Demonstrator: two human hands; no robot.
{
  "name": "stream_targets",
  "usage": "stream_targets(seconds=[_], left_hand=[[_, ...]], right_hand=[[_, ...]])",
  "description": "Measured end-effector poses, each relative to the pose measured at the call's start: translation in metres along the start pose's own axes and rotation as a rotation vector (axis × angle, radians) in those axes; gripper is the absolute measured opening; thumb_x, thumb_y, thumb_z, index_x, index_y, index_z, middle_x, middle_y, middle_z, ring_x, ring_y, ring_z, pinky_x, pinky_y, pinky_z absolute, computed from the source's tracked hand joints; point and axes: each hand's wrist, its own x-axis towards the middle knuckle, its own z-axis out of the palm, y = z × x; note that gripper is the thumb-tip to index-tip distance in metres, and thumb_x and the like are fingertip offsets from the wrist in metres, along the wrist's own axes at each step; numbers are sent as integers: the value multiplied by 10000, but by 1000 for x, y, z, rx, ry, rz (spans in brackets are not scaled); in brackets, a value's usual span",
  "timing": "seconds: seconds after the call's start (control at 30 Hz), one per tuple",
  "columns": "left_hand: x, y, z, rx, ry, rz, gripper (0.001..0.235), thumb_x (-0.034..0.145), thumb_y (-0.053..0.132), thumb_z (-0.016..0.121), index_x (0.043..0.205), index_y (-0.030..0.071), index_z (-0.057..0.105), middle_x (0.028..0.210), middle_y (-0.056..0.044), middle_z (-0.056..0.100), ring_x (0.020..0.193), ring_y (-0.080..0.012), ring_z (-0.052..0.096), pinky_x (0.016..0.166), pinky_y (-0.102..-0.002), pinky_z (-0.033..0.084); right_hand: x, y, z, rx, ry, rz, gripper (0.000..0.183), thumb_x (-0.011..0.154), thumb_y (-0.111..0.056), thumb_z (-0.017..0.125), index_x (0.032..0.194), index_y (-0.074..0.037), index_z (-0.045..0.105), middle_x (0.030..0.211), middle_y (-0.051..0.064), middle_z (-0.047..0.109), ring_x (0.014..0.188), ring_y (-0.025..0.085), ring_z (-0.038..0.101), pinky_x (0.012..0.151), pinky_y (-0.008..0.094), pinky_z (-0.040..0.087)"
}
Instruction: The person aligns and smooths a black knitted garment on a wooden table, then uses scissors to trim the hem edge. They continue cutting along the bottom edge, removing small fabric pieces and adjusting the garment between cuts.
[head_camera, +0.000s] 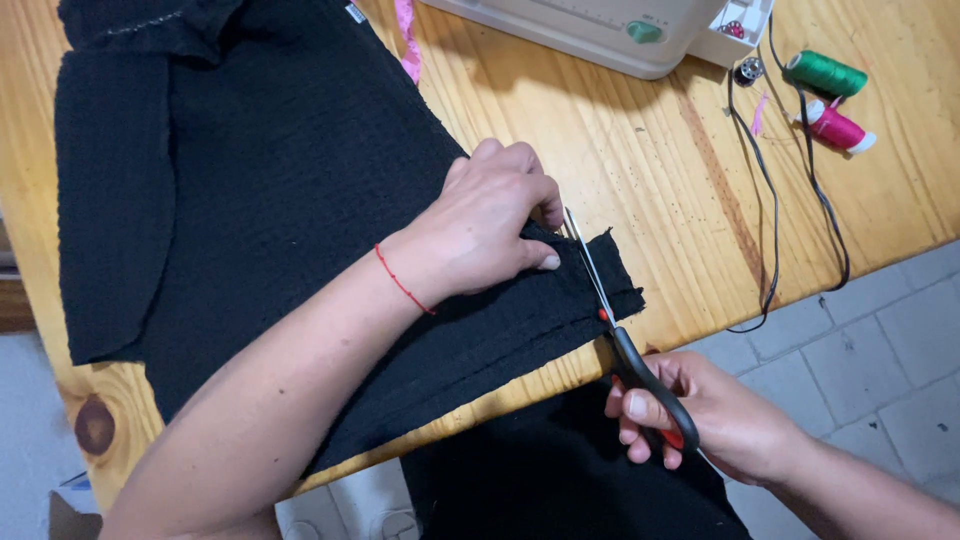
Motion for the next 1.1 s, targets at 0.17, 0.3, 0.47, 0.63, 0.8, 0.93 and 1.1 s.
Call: stream_targets(seconds=[0.17, 0.3, 0.47, 0.63, 0.8, 0.93, 1.1], left_hand=[[11, 2, 2, -9, -66, -4, 380, 831, 506, 1081, 1130, 336, 919, 1203, 25, 687, 1279, -329, 570, 982, -576, 439], [12, 2, -4, 1, -83, -22, 337, 850, 531, 1052, 1122, 364, 942, 1220, 25, 683, 1303, -336, 559, 972, -588, 432], [9, 2, -10, -6, -115, -21, 306, 884, 532, 1015, 1147, 385, 957, 1240, 30, 667, 1304, -324, 535, 999, -592, 403], [9, -1, -3, -36, -81, -31, 291, 857, 538, 1042, 1082, 371, 965, 1196, 41, 664, 1297, -321, 533, 1034, -580, 384], [10, -6, 0, -163, -26, -60, 257, 799, 473, 1098, 972, 365, 941, 1162, 121, 708, 1270, -254, 565, 1043, -517, 374], [10, -10, 3, -255, -2, -100, 271, 753, 454, 1135, 900, 367, 924, 1123, 169, 747, 1264, -218, 595, 1103, -475, 374], [13, -18, 6, -296, 18, -61, 276, 697, 451, 1144, 880, 373, 952, 1056, 194, 781, 1168, -137, 706, 1075, -456, 416]], right_hand=[[-4, 1, 2, -2, 26, 63, 472, 923, -361, 915, 1078, 75, 822, 794, 257, 835, 673, 289, 819, 464, 367, 533], [-3, 5, 0, 29, 10, 57, 399, 948, -288, 928, 1097, 68, 824, 786, 249, 809, 690, 284, 816, 474, 356, 532], [-4, 5, 2, 28, -6, 47, 438, 926, -320, 942, 1113, 52, 808, 765, 258, 804, 701, 278, 796, 496, 367, 544], [-5, 8, 5, 29, 25, 57, 266, 964, -91, 949, 1112, 77, 806, 793, 220, 776, 714, 316, 840, 489, 374, 555], [0, 11, 0, -41, 41, 40, 339, 856, -138, 984, 1065, 82, 833, 711, 298, 862, 599, 282, 777, 453, 367, 538], [0, 14, -2, -73, 51, 3, 392, 837, -201, 1027, 1057, 62, 838, 684, 303, 896, 540, 247, 738, 442, 354, 531], [-2, 10, 3, -114, 96, -11, 464, 777, -271, 1059, 1043, 55, 866, 683, 298, 920, 513, 239, 694, 449, 360, 525]])
